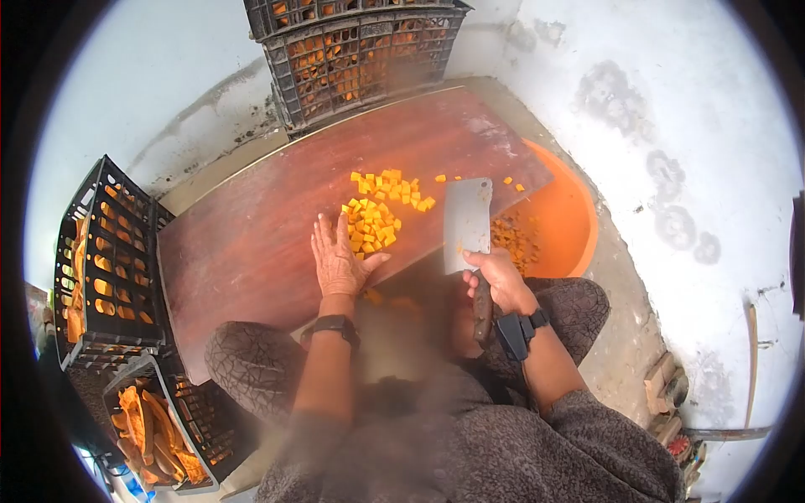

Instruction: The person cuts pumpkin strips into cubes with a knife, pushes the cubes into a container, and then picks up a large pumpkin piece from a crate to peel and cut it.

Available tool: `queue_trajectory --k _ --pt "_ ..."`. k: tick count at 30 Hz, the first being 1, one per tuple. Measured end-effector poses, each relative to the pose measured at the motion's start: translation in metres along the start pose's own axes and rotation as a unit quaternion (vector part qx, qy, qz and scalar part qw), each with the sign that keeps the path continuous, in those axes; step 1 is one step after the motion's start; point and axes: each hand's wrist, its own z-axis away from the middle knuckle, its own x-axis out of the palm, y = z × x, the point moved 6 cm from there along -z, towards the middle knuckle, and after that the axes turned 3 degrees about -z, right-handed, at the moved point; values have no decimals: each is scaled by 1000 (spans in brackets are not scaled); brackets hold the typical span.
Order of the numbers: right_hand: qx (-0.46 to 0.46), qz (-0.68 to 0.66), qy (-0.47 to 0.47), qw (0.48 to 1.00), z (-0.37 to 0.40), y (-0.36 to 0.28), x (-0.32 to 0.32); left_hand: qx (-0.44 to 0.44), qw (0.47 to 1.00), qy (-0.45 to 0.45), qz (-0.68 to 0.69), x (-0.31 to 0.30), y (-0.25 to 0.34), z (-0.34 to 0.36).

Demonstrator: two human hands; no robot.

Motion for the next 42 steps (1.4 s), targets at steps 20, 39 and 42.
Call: queue_trajectory --k 20,39,42 --pt "36 4 -106 994 -36 16 60 -2 991 47 123 25 25 -39" --pt "-47 56 -211 975 -41 27 99 -45 954 72 288 41 54 -45" --pt "-45 26 -212 976 -35 24 88 -51 902 44 427 44 67 -44"
